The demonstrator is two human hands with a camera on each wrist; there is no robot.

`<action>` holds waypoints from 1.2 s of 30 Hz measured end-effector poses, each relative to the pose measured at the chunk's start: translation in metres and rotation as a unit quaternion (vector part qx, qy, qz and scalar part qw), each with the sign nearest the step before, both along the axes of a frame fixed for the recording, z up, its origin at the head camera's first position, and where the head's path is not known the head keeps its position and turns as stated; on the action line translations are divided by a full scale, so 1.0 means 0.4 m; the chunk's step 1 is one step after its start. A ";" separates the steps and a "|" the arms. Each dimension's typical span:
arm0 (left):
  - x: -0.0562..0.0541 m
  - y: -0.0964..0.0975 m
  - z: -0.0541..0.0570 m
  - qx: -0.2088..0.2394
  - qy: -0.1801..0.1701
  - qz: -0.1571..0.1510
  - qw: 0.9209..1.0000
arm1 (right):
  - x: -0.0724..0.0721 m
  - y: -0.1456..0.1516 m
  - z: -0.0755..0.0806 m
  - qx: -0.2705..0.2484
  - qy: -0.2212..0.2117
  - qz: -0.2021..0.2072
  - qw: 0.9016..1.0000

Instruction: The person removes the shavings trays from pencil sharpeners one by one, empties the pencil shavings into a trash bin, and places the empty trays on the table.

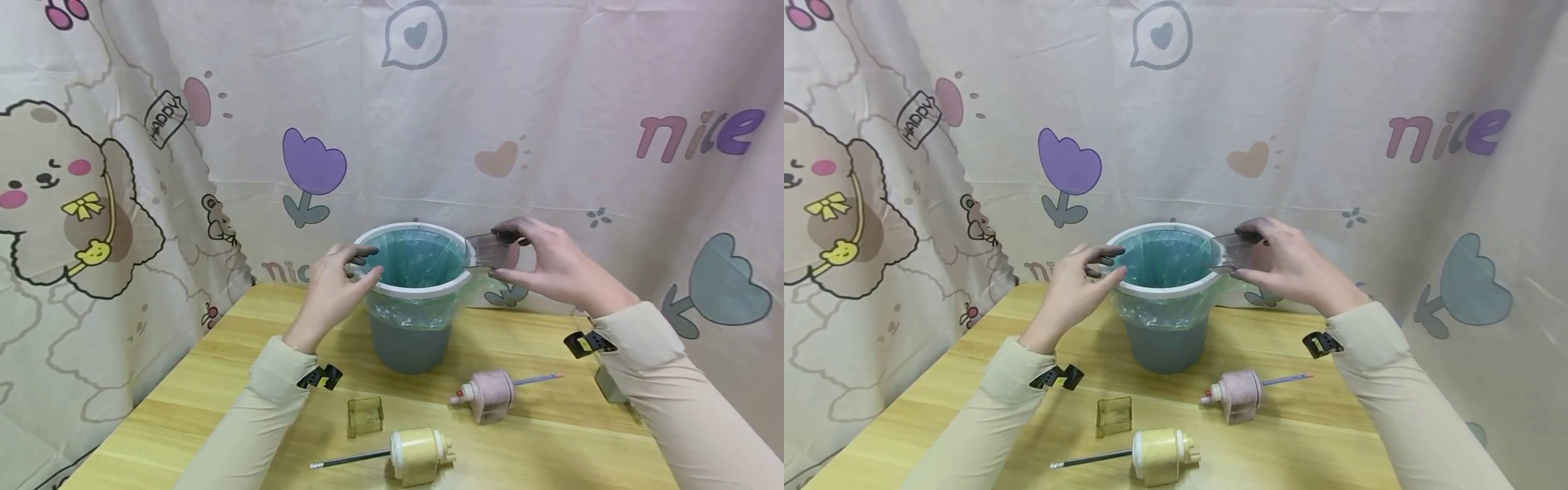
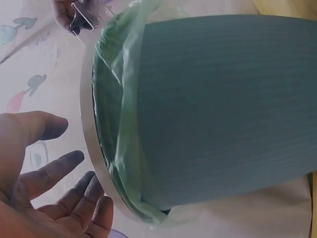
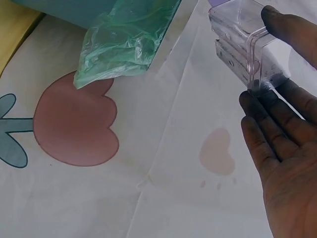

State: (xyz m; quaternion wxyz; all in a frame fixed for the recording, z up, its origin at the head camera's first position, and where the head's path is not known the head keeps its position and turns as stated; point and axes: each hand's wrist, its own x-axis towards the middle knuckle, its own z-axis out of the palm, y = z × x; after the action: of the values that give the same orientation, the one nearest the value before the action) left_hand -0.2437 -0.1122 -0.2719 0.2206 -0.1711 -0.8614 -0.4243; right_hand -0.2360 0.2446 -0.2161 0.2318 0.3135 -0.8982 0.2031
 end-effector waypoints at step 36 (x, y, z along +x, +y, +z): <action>0.088 0.178 -0.011 -0.102 0.043 -0.254 0.961 | 0.125 0.169 -0.135 -0.034 -0.067 -0.087 0.993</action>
State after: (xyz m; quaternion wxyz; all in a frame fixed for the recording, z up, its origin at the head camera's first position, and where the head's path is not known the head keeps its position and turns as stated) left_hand -0.2085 -0.0412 -0.2764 0.1239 -0.4241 -0.8178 -0.3688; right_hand -0.1860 0.3122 -0.2702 0.1989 0.2114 -0.9281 0.2332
